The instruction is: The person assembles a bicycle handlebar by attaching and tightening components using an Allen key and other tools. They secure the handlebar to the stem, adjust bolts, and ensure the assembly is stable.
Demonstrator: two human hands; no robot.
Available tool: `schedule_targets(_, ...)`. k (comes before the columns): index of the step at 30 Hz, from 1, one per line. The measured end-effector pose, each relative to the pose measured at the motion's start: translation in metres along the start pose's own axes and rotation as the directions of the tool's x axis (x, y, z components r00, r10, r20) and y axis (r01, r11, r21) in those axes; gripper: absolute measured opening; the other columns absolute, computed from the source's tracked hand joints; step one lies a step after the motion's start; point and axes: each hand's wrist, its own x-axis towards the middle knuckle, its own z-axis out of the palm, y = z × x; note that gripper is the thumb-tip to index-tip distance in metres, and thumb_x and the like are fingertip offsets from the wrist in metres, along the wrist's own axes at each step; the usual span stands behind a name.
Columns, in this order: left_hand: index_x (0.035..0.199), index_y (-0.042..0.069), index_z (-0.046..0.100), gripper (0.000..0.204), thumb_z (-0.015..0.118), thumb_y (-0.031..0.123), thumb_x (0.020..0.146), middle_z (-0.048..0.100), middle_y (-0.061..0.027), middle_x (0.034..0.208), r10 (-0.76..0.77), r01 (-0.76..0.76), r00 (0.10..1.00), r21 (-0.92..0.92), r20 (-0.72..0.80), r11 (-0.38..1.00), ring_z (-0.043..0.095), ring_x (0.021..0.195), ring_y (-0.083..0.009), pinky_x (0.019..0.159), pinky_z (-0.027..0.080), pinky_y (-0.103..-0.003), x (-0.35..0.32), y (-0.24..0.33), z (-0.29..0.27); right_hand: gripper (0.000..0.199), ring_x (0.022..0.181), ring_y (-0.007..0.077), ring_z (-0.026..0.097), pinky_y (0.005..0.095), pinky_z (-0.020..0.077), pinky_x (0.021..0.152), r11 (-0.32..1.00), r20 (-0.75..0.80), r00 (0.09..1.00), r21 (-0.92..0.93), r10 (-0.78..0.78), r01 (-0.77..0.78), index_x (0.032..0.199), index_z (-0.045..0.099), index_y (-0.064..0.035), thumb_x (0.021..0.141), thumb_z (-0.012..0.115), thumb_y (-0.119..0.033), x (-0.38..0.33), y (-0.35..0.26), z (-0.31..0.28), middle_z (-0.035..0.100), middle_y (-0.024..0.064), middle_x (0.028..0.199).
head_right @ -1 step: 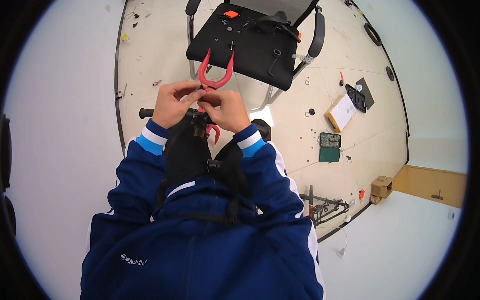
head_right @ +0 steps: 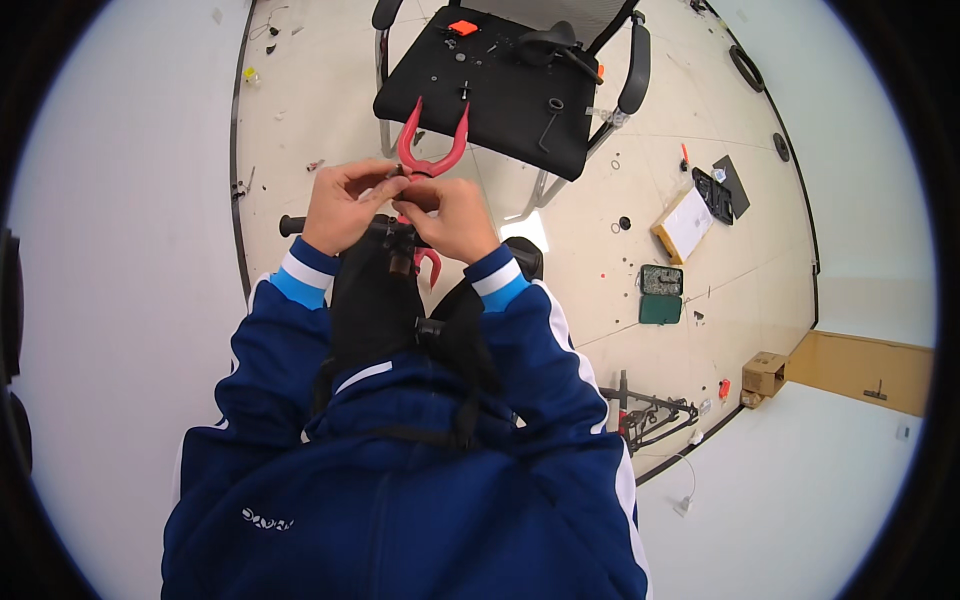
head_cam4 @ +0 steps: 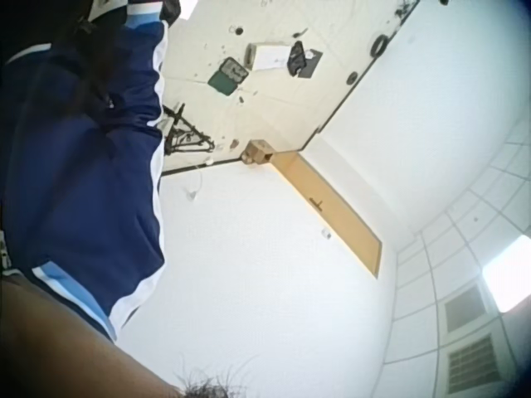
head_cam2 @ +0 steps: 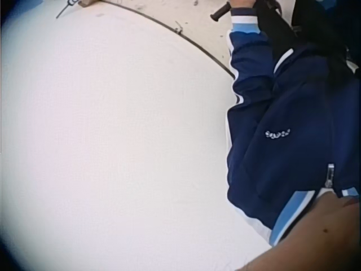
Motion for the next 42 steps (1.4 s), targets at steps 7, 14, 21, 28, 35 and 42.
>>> schedule_targets(7, 0.112, -0.007, 0.069, 0.023, 0.071, 0.002, 0.092, 0.074, -0.0131, 0.103, -0.071, 0.071, 0.997, 0.021, -0.013, 0.997, 0.07, 0.097, -0.0175, 0.089, 0.057, -0.03, -0.005, -0.014, -0.018, 0.016, 0.082, 0.0253, 0.076, 0.031, 0.0581, 0.077, 1.0, 0.047, 0.999, -0.009, 0.017, -0.016, 0.097, 0.072, 0.0064, 0.085, 0.071, -0.005, 0.01, 0.007, 0.016, 0.076, 0.017, 0.086)
schedule_targets(14, 0.11, -0.004, 0.073, 0.022, 0.072, 0.008, 0.091, 0.076, -0.0125, 0.096, -0.03, 0.032, 0.999, -0.086, 0.022, 0.996, 0.072, 0.086, -0.0155, 0.078, 0.057, -0.029, -0.004, 0.001, -0.008, 0.017, 0.084, 0.026, 0.076, 0.031, 0.058, 0.078, 1.0, 0.091, 0.996, 0.007, 0.02, -0.021, 0.1, 0.072, 0.0064, 0.086, 0.069, -0.003, 0.01, 0.006, 0.012, 0.076, 0.0173, 0.087)
schedule_targets(21, 0.101, -0.004, 0.076, 0.02, 0.079, 0.004, 0.083, 0.076, -0.0111, 0.083, -0.031, 0.038, 0.996, 0.076, -0.086, 0.996, 0.071, 0.076, -0.0152, 0.074, 0.057, -0.028, -0.007, -0.004, -0.013, 0.02, 0.081, 0.025, 0.076, 0.0311, 0.0578, 0.074, 0.999, 0.027, 0.999, 0.026, 0.039, -0.04, 0.101, 0.072, 0.0061, 0.084, 0.073, -0.006, 0.006, 0.001, 0.015, 0.076, 0.0174, 0.086)
schedule_targets(28, 0.102, -0.005, 0.075, 0.017, 0.075, 0.002, 0.087, 0.076, -0.0113, 0.09, 0.052, -0.049, 0.998, 0.07, -0.041, 0.996, 0.072, 0.086, -0.0179, 0.082, 0.057, -0.029, -0.007, 0.011, -0.006, 0.016, 0.077, 0.0265, 0.075, 0.0315, 0.0567, 0.071, 0.999, -0.022, 0.999, -0.031, -0.028, 0.027, 0.095, 0.075, 0.0033, 0.082, 0.074, -0.006, 0.005, 0.007, 0.015, 0.075, 0.0184, 0.085)
schedule_targets(35, 0.103, 0.0, 0.077, 0.017, 0.074, 0.004, 0.087, 0.076, -0.0109, 0.089, 0.047, -0.049, 0.999, 0.089, 0.019, 0.995, 0.071, 0.083, -0.0158, 0.076, 0.056, -0.027, -0.012, 0.006, -0.015, 0.018, 0.079, 0.0276, 0.075, 0.0312, 0.057, 0.073, 0.997, 0.003, 0.997, -0.02, -0.074, 0.074, 0.097, 0.075, 0.0021, 0.082, 0.074, -0.007, 0.005, 0.005, 0.016, 0.075, 0.0169, 0.084)
schedule_targets(42, 0.095, -0.003, 0.077, 0.013, 0.079, 0.0, 0.082, 0.075, -0.0098, 0.086, -0.054, 0.037, 0.988, -0.117, -0.144, 0.992, 0.07, 0.078, -0.0135, 0.073, 0.057, -0.027, -0.015, -0.002, -0.002, 0.018, 0.075, 0.025, 0.076, 0.0304, 0.0577, 0.07, 0.999, -0.089, 0.994, 0.009, 0.054, -0.054, 0.093, 0.075, 0.0027, 0.081, 0.077, -0.01, 0.003, 0.008, 0.025, 0.075, 0.0163, 0.082)
